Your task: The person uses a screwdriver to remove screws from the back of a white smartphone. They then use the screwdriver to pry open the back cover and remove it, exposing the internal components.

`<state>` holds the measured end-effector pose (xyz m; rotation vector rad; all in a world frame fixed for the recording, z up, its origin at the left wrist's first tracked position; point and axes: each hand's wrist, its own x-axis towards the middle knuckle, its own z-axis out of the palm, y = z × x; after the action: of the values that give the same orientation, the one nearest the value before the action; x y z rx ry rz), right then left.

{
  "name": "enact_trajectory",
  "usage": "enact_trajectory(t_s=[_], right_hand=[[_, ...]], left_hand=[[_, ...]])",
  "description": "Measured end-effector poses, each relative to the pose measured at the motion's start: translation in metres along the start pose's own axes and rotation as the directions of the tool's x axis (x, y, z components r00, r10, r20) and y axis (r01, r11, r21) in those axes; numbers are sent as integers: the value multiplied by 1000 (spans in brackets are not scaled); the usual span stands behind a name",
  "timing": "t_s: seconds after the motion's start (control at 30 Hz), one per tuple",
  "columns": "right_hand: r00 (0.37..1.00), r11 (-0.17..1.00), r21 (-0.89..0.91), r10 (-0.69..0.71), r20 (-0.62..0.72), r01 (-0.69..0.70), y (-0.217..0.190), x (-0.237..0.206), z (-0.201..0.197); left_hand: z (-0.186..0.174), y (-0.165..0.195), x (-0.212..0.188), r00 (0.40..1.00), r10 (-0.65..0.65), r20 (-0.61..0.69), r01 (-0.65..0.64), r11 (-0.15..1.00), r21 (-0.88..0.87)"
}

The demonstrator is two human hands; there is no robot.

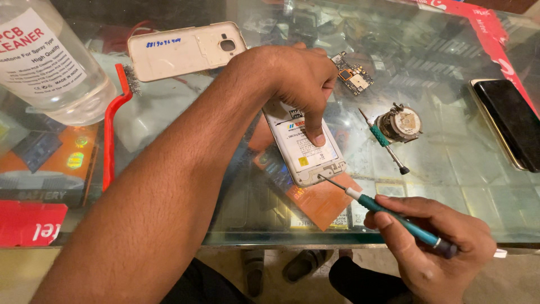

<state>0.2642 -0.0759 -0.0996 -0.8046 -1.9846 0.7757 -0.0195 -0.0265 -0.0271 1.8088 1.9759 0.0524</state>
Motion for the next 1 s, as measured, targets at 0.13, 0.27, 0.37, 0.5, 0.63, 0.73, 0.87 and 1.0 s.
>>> enact_trajectory(t_s=[0.13, 0.27, 0.37, 0.5, 0.63, 0.73, 0.87, 1.0], right_hand=[[1000, 991, -131, -15, -1, 15, -1, -4, 1], [998, 990, -125, -70, -6, 69, -2, -10, 7], [992, 987, -99, -127, 8, 127, -3, -13, 9], [983, 979, -87, -181, 35, 184, -2, -22, 12], [994, 991, -76, -105, 38, 108, 5, -29, 6], [999, 997, -63, -50, 3, 50, 20, 22, -73], [999, 998, -48, -41, -26, 40, 1, 12, -89], [998, 999, -23, -48, -42, 47, -3, 13, -82]], left_hand=[[6, 1, -5, 1000, -8, -5, 8, 999, 43], [10, 8, -14, 997, 45, -56, -37, 989, 140], [16, 14, -19, 998, 52, -18, -50, 995, 86], [28, 15, -28, 993, 111, 48, -114, 991, 63], [22, 31, -40, 977, 70, 202, -87, 993, 74], [-33, 111, 4, 965, 29, 262, -74, 984, 161], [-36, 125, -18, 956, 47, 290, -107, 975, 193], [-23, 102, -15, 956, 215, 199, -251, 952, 177]])
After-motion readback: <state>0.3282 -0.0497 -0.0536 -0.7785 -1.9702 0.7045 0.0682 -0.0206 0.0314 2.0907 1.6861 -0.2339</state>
